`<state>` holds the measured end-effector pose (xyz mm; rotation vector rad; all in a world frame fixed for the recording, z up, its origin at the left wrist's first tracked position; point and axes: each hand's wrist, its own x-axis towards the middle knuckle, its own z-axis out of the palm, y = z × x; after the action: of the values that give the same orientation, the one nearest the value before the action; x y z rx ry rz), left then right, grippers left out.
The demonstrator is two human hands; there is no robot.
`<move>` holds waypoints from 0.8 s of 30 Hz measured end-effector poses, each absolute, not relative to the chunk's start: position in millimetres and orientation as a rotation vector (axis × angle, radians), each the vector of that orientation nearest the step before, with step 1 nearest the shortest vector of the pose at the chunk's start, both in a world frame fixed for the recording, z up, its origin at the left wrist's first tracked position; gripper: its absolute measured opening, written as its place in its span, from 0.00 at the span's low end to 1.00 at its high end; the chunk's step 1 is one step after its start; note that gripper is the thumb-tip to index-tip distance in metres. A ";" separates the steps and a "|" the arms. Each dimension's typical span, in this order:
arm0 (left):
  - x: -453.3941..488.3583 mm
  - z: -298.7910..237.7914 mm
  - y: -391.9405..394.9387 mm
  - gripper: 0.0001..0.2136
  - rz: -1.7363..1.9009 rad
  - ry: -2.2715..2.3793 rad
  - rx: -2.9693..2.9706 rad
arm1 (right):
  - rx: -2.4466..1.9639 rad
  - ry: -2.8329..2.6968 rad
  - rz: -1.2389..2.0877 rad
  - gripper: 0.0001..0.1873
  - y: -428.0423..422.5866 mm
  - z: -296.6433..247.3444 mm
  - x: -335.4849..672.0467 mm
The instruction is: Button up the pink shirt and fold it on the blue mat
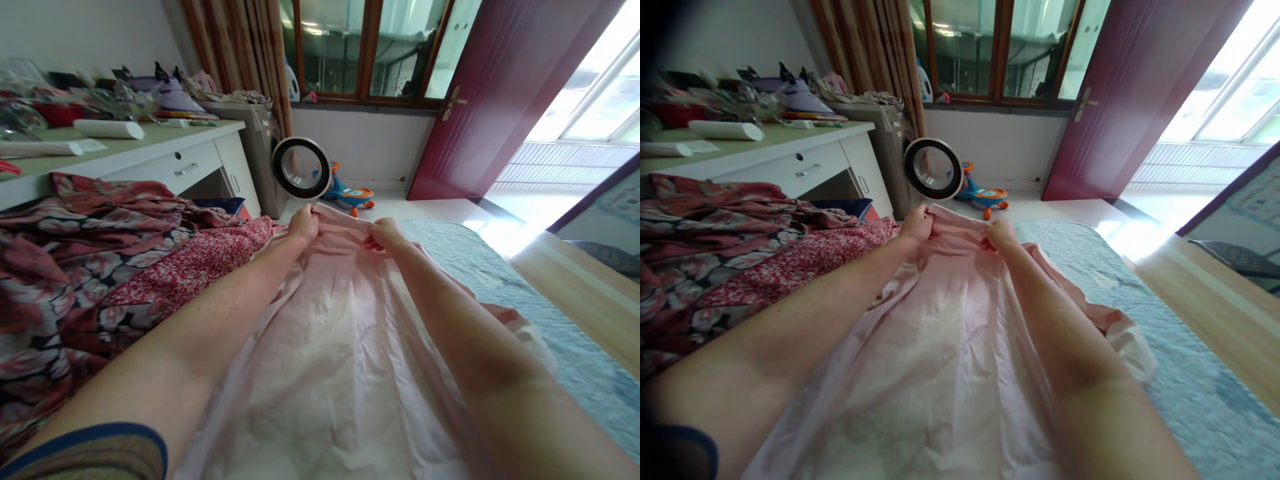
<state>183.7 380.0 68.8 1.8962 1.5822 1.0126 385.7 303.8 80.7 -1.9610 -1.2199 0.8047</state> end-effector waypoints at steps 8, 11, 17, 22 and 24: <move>182.8 63.5 380.8 0.29 1.060 1.494 2.182 | -1.951 -1.310 -0.017 0.26 331.0 59.7 378.1; 177.6 38.5 369.2 0.42 0.658 1.547 2.394 | -2.044 -1.569 0.110 0.43 329.0 23.5 370.9; 157.3 1.1 354.1 0.28 -0.086 1.546 2.662 | -2.256 -1.873 0.113 0.34 306.1 -24.2 375.0; 140.0 2.9 366.2 0.36 -0.254 1.608 2.512 | -2.327 -1.904 0.132 0.33 301.7 -21.6 397.3; 135.2 7.3 368.5 0.37 -0.300 1.585 2.497 | -2.358 -1.886 0.154 0.33 302.1 -20.8 407.4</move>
<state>135.2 368.5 7.3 2.4970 1.5848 -0.2996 407.4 302.1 -20.8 -2.3580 -1.8861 0.1540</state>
